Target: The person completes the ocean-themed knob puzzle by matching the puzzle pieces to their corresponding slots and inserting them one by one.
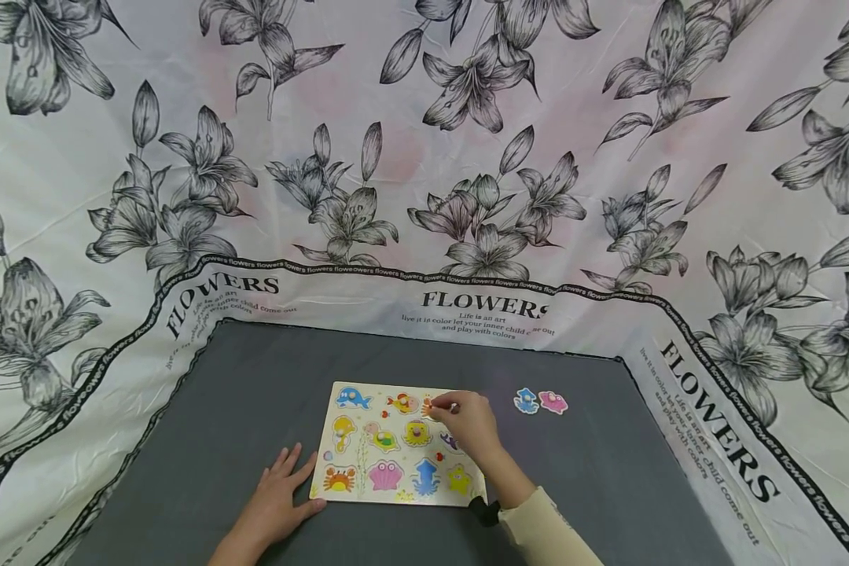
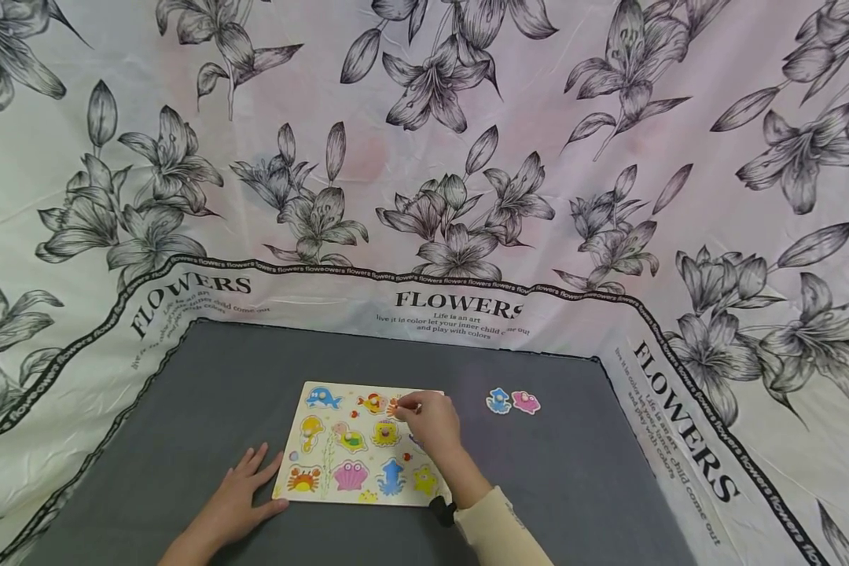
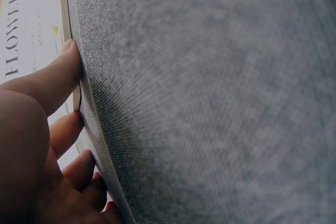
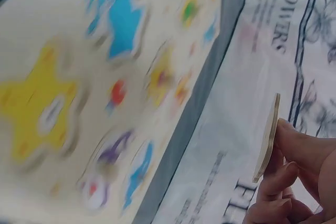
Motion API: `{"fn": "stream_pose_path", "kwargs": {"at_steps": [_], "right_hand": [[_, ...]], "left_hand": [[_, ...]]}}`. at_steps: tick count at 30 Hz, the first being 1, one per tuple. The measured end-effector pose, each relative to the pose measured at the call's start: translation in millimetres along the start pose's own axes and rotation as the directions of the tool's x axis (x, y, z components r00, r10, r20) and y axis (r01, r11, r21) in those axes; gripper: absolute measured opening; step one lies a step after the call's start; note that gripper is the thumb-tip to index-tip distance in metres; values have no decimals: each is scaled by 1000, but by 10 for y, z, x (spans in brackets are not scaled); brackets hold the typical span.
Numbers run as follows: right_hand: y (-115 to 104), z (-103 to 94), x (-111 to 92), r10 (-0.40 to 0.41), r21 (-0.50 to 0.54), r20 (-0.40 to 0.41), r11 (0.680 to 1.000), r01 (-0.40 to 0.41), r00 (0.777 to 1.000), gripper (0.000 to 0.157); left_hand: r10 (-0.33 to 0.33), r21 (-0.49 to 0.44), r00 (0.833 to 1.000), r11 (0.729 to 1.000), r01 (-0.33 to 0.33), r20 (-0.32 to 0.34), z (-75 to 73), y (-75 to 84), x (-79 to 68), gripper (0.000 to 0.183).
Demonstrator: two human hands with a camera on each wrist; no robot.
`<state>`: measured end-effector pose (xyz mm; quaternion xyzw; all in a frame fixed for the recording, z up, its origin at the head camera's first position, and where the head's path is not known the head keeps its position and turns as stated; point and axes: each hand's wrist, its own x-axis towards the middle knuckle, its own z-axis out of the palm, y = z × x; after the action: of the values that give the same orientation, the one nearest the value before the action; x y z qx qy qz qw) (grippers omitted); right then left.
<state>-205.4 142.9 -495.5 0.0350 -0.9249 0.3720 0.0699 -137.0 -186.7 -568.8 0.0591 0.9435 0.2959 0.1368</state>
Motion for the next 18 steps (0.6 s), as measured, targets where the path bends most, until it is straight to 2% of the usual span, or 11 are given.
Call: {"fn": "stream_pose_path", "kwargs": {"at_steps": [9, 18], "right_hand": [[-296, 219, -71, -55, 47, 57, 998, 52, 997, 6], [-441, 396, -150, -105, 13, 102, 994, 104, 989, 6]], "left_hand": [[-2, -1, 1000, 1000, 2, 2, -2, 4, -17, 88], [10, -5, 1000, 1000, -10, -13, -12, 3, -22, 87]]}}
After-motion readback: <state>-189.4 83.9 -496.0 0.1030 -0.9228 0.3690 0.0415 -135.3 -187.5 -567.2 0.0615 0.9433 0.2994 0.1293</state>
